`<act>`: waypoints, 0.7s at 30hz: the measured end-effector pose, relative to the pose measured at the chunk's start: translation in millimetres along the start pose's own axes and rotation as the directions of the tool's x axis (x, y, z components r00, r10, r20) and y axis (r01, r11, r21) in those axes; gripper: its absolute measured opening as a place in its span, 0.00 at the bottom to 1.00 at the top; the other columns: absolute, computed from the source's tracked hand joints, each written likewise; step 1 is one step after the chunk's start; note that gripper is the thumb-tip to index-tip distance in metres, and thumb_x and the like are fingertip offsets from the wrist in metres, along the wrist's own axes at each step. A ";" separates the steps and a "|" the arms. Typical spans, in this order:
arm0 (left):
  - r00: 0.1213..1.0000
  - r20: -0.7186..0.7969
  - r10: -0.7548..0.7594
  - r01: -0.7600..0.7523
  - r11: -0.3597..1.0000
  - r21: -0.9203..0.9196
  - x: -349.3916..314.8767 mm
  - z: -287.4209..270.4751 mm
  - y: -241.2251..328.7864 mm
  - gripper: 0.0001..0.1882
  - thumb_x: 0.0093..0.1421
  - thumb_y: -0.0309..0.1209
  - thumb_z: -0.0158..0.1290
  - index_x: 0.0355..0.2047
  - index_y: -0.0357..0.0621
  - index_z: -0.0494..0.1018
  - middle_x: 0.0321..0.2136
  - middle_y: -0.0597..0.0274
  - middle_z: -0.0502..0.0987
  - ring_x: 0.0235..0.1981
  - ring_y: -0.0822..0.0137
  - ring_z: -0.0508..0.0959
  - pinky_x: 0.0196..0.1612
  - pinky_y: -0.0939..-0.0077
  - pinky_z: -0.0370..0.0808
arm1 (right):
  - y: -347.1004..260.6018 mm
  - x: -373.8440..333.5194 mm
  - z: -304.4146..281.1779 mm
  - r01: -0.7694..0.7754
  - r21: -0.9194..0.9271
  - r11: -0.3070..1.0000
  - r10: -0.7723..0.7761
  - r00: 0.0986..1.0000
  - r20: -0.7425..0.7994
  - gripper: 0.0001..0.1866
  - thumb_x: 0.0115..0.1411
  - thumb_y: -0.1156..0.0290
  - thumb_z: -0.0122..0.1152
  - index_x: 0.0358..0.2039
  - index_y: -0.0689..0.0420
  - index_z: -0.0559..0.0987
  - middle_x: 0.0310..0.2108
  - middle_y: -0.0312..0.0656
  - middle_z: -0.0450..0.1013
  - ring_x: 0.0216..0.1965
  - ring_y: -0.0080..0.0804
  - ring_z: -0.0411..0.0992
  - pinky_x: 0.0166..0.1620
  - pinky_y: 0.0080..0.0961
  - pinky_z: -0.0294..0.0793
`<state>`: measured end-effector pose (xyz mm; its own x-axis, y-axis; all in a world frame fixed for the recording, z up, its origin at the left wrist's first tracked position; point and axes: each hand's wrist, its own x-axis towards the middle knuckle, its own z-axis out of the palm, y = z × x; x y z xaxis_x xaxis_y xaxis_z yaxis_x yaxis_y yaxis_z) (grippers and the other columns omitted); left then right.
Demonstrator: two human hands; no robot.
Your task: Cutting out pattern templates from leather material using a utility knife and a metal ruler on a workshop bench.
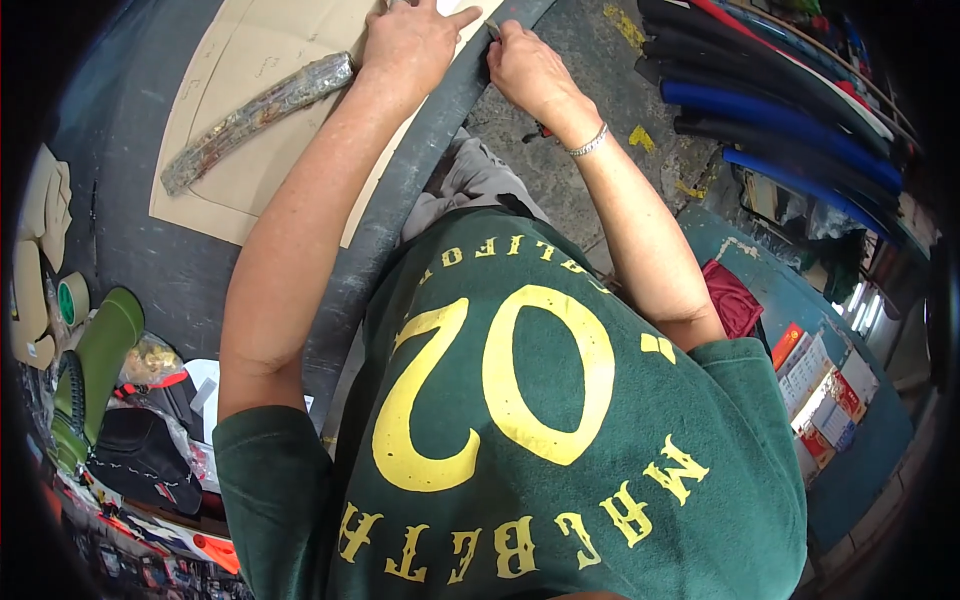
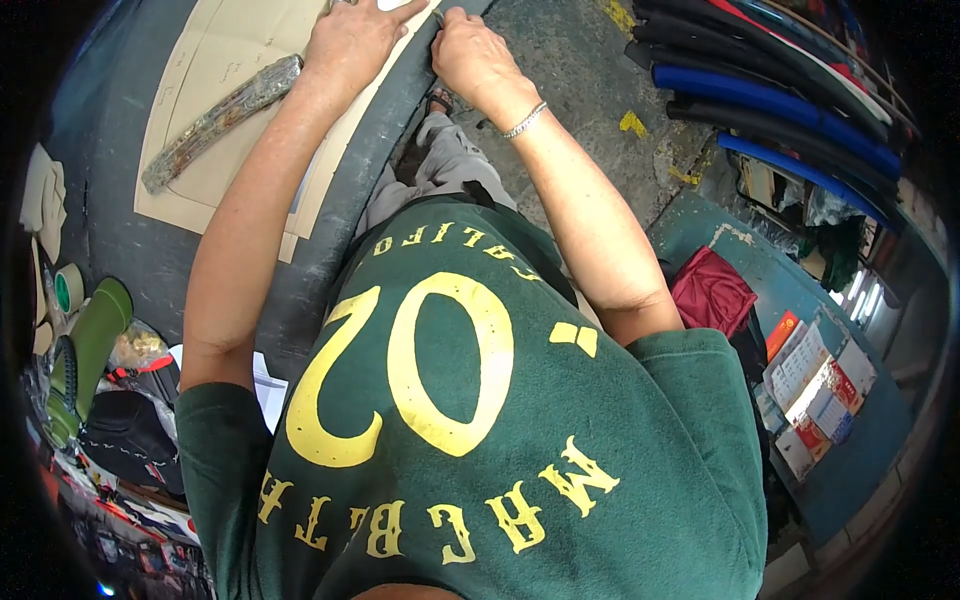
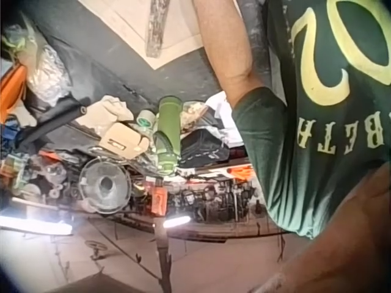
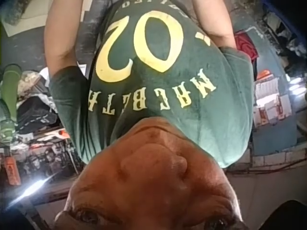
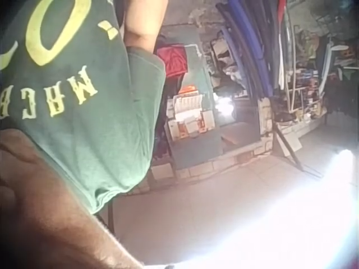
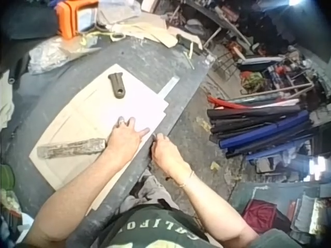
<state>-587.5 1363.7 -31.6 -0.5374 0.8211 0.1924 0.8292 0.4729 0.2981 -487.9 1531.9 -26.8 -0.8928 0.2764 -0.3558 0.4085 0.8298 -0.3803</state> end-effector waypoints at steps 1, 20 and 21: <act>1.000 0.001 -0.006 0.006 1.000 0.004 -3.5 7.1 -2.2 0.23 0.66 0.41 0.53 0.61 0.73 0.75 0.52 0.53 0.74 0.54 0.46 0.73 0.49 0.60 0.79 | 0.1 -0.4 3.0 0.035 -0.007 0.999 -0.035 0.998 -0.047 0.15 0.70 0.65 0.51 0.45 0.66 0.72 0.42 0.64 0.77 0.48 0.61 0.76 0.53 0.49 0.76; 0.880 0.397 -0.263 0.107 0.921 0.374 32.6 -14.9 22.5 0.29 0.70 0.42 0.52 0.70 0.79 0.63 0.59 0.47 0.70 0.57 0.39 0.75 0.57 0.54 0.79 | 45.0 23.3 -50.7 -0.254 0.453 0.855 0.310 0.949 -0.052 0.23 0.72 0.56 0.49 0.54 0.64 0.65 0.24 0.55 0.78 0.19 0.41 0.78 0.26 0.39 0.77; 0.870 0.403 -0.284 0.122 0.915 0.384 30.1 -20.6 26.0 0.30 0.69 0.41 0.52 0.70 0.79 0.63 0.59 0.48 0.70 0.58 0.39 0.73 0.57 0.54 0.78 | 56.8 29.2 -56.3 -0.223 0.529 0.819 0.293 0.955 -0.050 0.25 0.70 0.57 0.53 0.56 0.65 0.64 0.21 0.50 0.77 0.15 0.42 0.75 0.25 0.37 0.76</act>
<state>-585.2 1394.1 1.3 -0.6415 0.7086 -0.2940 0.7526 0.6555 -0.0623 -501.4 1614.5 -10.8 -0.7425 0.5308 -0.4086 0.6345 0.3615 -0.6832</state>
